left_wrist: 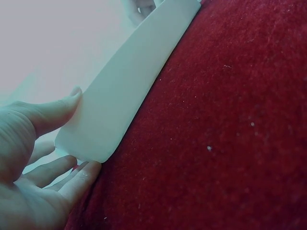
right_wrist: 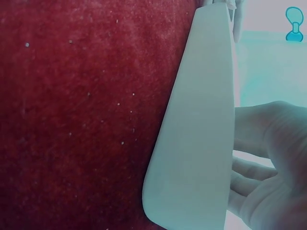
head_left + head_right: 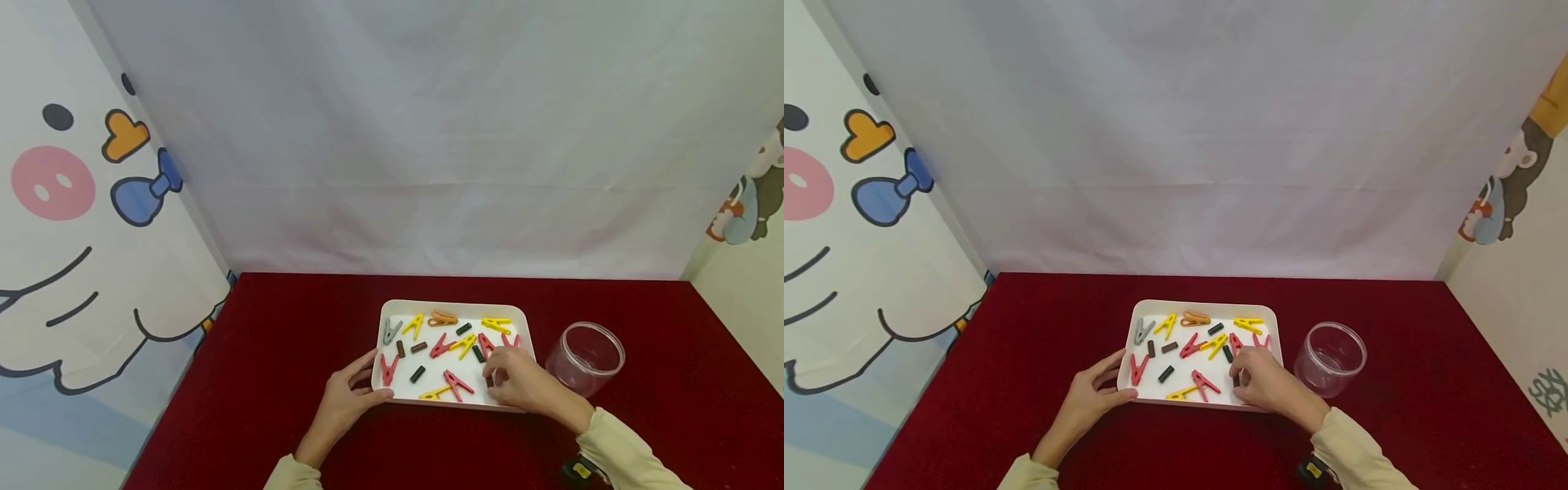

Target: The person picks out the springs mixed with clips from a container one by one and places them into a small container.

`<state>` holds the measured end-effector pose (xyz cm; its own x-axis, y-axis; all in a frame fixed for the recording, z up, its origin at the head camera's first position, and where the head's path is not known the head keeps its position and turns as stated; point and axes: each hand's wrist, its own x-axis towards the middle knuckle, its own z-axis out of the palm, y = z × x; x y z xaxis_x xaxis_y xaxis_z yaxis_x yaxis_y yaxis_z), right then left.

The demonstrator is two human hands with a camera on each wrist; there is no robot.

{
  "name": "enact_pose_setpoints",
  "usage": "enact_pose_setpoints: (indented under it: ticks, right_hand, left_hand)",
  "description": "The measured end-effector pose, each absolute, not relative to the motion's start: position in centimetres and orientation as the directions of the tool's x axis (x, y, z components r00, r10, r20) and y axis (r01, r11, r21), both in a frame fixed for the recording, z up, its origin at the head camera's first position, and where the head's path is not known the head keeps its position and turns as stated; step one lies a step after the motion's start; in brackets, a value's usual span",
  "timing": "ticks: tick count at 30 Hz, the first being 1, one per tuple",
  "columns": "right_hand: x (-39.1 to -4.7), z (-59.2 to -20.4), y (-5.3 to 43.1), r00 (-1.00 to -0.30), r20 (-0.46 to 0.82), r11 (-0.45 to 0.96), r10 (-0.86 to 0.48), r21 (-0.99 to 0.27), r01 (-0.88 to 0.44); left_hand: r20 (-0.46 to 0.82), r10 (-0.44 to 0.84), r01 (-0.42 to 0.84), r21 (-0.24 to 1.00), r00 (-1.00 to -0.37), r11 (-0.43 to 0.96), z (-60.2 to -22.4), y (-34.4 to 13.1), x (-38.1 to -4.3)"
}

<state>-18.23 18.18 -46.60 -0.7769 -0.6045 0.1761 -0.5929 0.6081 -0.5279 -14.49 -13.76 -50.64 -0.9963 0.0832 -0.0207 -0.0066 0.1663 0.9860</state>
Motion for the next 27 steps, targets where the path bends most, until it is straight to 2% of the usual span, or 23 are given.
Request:
enact_pose_setpoints:
  ticks: [27]
  right_hand:
    - [-17.2, -45.9, 19.2, -0.794, 0.290, 0.533, -0.535, -0.613, -0.583]
  left_hand:
    - [-0.010, 0.099, 0.006, 0.986, -0.995, 0.167, -50.4, -13.8, -14.5]
